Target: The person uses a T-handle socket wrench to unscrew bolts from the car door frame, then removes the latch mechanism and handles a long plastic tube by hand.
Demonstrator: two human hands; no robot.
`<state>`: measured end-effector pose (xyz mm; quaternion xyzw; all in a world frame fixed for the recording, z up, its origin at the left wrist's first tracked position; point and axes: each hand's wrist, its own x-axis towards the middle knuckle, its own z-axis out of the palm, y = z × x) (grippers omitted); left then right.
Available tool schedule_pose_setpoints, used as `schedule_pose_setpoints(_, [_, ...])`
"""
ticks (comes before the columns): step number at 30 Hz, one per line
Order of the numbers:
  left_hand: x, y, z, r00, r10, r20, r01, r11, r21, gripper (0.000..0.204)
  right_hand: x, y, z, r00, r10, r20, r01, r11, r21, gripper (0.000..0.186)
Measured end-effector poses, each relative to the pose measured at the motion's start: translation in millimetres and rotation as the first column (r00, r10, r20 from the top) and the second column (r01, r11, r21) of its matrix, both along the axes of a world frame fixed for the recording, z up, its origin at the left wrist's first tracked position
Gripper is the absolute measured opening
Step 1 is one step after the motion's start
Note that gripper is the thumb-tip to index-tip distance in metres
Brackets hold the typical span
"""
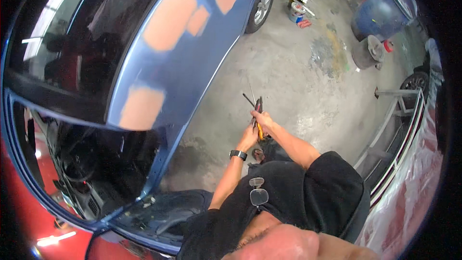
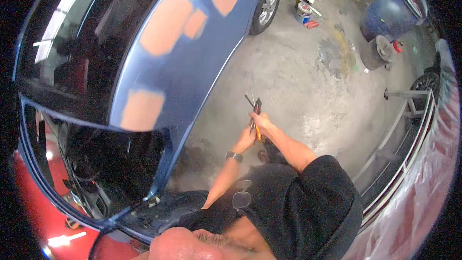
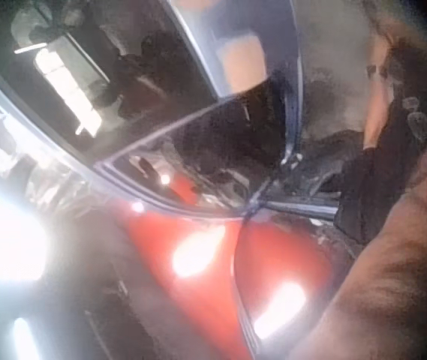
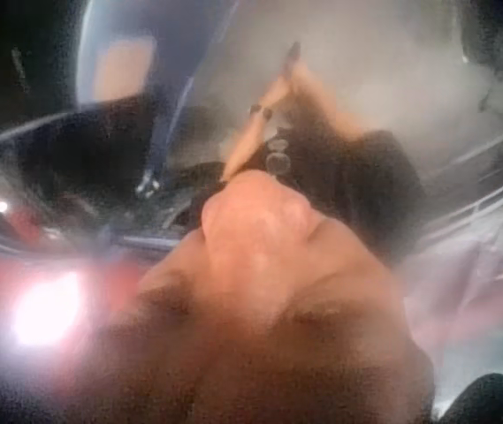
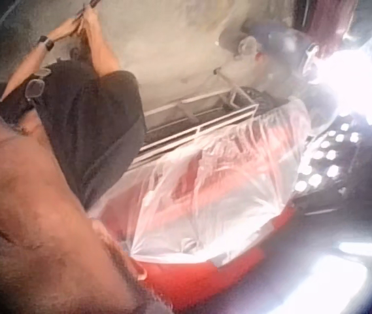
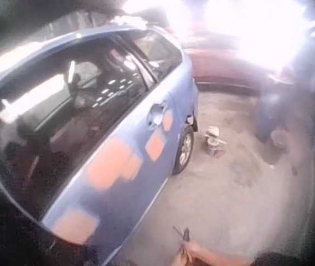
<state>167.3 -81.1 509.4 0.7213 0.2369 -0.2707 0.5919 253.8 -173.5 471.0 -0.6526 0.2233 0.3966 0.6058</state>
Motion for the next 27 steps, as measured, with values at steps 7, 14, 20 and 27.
schedule_pose_setpoints(7, [-108.9,2.6,54.1,0.936,0.289,0.199,-0.327,0.925,0.194,0.053,-15.3,-39.7,-69.5,0.962,-0.154,-0.225,0.181,0.978,0.104,0.028])
schedule_pose_setpoints(14, [-300.9,-57.2,-8.6,0.883,0.457,0.109,-0.465,0.882,0.070,0.065,-8.7,-80.1,-55.3,0.959,-0.096,-0.268,0.095,0.995,-0.017,0.026])
schedule_pose_setpoints(20, [-410.9,-136.3,29.6,0.710,0.704,-0.012,-0.704,0.710,0.021,0.048,8.7,-128.8,-53.3,0.972,-0.135,-0.195,0.113,0.986,-0.122,0.031])
schedule_pose_setpoints(27, [-624.1,-247.7,-157.7,0.536,0.781,0.320,-0.798,0.346,0.492,0.033,0.2,-173.3,-76.9,0.974,-0.033,-0.224,-0.021,0.972,-0.235,0.032])
